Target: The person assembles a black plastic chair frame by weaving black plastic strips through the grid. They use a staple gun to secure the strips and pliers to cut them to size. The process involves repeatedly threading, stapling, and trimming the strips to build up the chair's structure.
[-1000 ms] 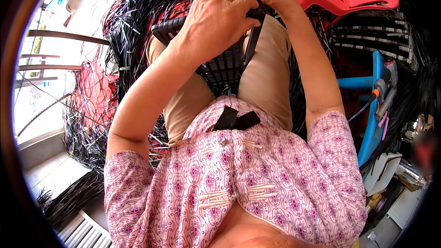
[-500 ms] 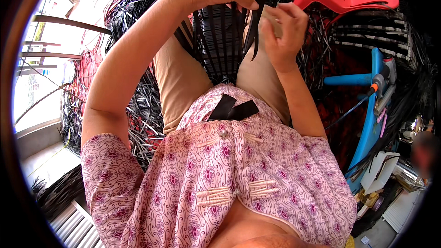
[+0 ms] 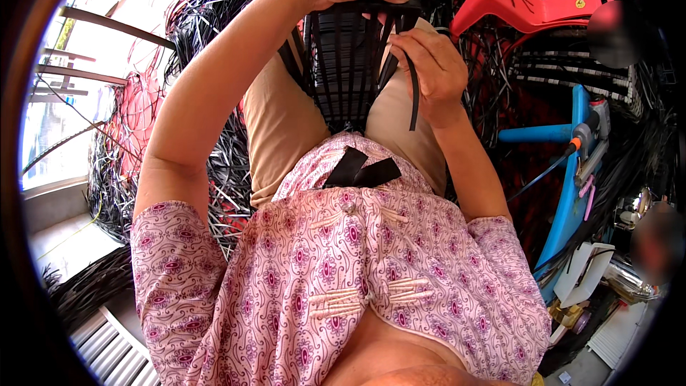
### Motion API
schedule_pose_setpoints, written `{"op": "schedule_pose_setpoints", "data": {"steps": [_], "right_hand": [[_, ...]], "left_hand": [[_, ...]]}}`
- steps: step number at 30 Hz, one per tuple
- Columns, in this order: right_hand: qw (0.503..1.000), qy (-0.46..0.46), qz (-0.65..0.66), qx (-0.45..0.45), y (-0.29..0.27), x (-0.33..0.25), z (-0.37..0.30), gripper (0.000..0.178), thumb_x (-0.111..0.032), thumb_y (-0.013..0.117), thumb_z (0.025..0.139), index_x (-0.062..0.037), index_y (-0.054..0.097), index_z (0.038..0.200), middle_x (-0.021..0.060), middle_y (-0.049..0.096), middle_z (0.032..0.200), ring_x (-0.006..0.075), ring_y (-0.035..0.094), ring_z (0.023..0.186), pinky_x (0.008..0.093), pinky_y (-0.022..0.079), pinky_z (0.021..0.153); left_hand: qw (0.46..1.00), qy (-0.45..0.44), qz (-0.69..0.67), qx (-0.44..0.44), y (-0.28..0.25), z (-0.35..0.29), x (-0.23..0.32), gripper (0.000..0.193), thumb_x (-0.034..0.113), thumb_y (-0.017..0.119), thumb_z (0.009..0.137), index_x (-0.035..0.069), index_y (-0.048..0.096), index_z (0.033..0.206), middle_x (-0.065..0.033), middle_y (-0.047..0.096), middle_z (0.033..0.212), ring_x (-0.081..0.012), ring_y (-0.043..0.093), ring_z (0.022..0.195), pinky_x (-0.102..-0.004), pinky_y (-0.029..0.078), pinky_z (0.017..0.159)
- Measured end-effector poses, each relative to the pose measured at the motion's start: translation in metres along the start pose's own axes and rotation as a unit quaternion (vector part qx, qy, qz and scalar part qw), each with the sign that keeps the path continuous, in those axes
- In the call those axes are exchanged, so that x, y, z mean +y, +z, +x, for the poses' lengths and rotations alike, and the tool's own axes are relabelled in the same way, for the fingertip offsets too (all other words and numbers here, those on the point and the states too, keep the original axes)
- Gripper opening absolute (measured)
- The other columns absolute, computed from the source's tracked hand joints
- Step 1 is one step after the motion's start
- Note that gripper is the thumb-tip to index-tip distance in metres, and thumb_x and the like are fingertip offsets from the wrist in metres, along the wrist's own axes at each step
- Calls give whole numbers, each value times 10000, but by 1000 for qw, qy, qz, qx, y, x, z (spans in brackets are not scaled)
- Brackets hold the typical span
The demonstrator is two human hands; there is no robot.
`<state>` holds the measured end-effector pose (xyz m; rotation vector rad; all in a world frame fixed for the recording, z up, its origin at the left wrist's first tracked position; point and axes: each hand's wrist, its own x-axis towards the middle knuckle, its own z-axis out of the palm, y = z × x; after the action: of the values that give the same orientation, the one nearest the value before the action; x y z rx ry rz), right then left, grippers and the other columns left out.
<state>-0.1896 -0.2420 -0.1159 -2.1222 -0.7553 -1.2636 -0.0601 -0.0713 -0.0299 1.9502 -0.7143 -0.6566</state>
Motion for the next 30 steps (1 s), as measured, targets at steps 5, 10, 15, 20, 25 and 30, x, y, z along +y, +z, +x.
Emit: {"op": "schedule_pose_setpoints", "data": {"steps": [5, 10, 15, 20, 25, 30], "right_hand": [[999, -32, -7, 7, -8, 8, 36, 154, -115, 797, 775, -87, 718, 904, 35, 661, 857, 252, 641, 745, 362, 525, 654], [998, -55, -10, 10, -8, 24, 68, 176, -126, 794, 742, -108, 733, 906, 61, 690, 859, 253, 685, 800, 369, 561, 701], [995, 44, 44, 77, 2, 18, 65, 142, -192, 812, 726, -93, 717, 763, 36, 650, 791, 241, 672, 773, 359, 555, 655], [953, 249, 100, 140, -80, 56, 49, 469, -282, 846, 754, -54, 667, 1122, 122, 686, 948, 237, 685, 781, 371, 559, 710], [804, 408, -431, 26, -245, 166, -21, 576, -194, 707, 917, -34, 473, 1418, 160, 471, 1474, 338, 545, 1261, 424, 492, 977], [590, 581, -514, -227, -338, 216, -60, 794, -591, 727, 790, -31, 541, 1322, 272, 675, 1199, 402, 653, 1154, 502, 496, 994]], "left_hand": [[992, 109, 42, 36, 1, -1, -11, 251, 195, 754, 871, 7, 651, 1002, -47, 652, 864, -130, 602, 833, -301, 488, 748], [952, 176, 231, 96, 20, -49, 28, 386, 169, 735, 825, 3, 623, 1154, -203, 687, 1058, -332, 682, 983, -380, 533, 837], [913, 220, 211, 273, 38, -38, -22, 263, 60, 700, 817, -36, 667, 1059, -150, 675, 979, -292, 659, 837, -350, 521, 740], [869, 318, 262, 275, 52, -28, 4, 152, -8, 761, 825, -16, 699, 964, -114, 710, 955, -220, 690, 776, -324, 530, 688], [830, 331, 354, 276, 53, -29, 21, 147, -1, 762, 824, -2, 705, 959, -104, 698, 919, -269, 691, 769, -340, 534, 688], [865, 278, 329, 257, 45, -37, 23, 109, 86, 762, 848, 31, 711, 926, -101, 662, 866, -309, 664, 737, -353, 512, 650]]}}
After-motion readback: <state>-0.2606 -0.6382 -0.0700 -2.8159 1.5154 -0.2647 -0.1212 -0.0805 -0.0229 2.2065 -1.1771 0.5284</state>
